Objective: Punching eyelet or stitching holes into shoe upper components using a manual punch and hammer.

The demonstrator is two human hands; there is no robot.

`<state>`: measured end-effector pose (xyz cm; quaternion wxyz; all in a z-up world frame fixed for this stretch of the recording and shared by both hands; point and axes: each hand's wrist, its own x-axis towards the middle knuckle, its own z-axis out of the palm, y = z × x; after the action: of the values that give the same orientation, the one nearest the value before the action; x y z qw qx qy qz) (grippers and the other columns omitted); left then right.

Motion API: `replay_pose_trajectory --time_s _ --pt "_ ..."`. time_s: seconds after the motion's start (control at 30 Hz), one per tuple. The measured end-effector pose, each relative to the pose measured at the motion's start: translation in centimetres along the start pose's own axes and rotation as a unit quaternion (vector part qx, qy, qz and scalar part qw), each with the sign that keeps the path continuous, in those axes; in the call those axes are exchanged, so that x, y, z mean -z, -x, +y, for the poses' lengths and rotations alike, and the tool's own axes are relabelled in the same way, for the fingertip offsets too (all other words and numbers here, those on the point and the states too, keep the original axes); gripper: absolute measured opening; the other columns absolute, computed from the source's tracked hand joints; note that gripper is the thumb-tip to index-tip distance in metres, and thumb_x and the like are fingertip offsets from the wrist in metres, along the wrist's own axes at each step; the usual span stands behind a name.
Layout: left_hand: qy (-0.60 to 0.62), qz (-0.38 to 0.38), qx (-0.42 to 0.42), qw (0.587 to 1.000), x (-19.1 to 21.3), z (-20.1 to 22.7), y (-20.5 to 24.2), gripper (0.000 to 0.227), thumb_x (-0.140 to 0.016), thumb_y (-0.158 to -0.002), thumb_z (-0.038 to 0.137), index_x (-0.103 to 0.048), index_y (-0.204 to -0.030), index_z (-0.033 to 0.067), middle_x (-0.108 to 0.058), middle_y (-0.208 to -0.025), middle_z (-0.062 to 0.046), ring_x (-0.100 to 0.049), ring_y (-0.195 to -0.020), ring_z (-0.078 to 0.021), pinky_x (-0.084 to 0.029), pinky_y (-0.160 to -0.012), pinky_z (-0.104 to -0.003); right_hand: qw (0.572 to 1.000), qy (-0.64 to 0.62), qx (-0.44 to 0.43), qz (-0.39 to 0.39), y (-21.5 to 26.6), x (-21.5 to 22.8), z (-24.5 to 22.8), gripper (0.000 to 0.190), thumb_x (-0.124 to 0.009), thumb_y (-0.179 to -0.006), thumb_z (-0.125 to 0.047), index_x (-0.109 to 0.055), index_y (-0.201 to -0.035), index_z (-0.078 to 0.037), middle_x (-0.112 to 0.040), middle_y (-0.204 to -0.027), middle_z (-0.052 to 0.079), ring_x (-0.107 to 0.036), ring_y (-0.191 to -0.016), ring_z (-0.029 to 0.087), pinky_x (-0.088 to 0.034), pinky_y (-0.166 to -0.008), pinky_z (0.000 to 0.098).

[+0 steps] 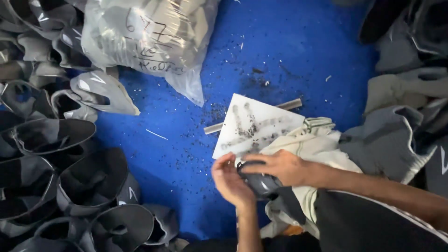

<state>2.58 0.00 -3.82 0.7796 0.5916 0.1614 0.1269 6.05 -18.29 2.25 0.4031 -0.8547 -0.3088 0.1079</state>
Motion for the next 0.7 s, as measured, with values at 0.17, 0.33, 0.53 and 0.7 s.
replay_pose_trajectory --time_s 0.17,0.33,0.53,0.7 --pt "0.256 0.003 0.087 0.963 1.1 4.5 -1.9 0.053 -0.049 -0.11 0.041 -0.049 -0.138 -0.0045 -0.058 -0.131 -0.019 -0.055 -0.129 -0.0342 -0.038 -0.119 -0.049 0.998 0.06 0.02 -0.009 -1.1 -2.3 3.8 0.06 -0.07 -0.073 -0.004 -0.069 -0.129 -0.026 -0.072 -0.129 0.002 -0.076 -0.087 0.024 -0.06 -0.065 0.0373" --pt "-0.159 -0.285 -0.041 0.944 0.0 11.9 -0.1 0.104 -0.053 -0.089 0.082 -0.047 -0.154 0.0001 -0.048 -0.158 -0.016 -0.039 -0.154 -0.0284 -0.024 -0.13 -0.044 0.966 -0.016 -0.173 0.189 -1.9 2.8 3.8 0.055 -0.07 -0.068 -0.01 -0.072 -0.123 -0.017 -0.075 -0.114 0.011 -0.074 -0.097 0.031 -0.059 -0.083 0.0386" --pt "0.055 -0.284 0.085 0.953 -1.2 9.4 -2.9 0.122 -0.086 -0.069 0.072 -0.039 -0.154 -0.0011 -0.049 -0.153 -0.018 -0.045 -0.144 -0.0315 -0.032 -0.126 -0.047 0.939 -0.012 -0.311 0.145 -0.4 0.5 11.2 0.049 -0.063 -0.074 -0.007 -0.072 -0.121 -0.02 -0.076 -0.11 0.013 -0.074 -0.096 0.033 -0.059 -0.084 0.0389" --pt "-0.273 -0.268 0.028 0.923 -2.9 8.9 -7.2 0.062 -0.081 -0.082 0.042 -0.061 -0.131 0.0085 -0.066 -0.128 -0.013 -0.064 -0.118 -0.0263 -0.049 -0.103 -0.037 0.95 0.042 -0.27 0.153 -2.5 3.6 7.9 0.055 -0.061 -0.071 -0.003 -0.071 -0.124 -0.016 -0.074 -0.115 0.014 -0.072 -0.093 0.035 -0.059 -0.081 0.0427"
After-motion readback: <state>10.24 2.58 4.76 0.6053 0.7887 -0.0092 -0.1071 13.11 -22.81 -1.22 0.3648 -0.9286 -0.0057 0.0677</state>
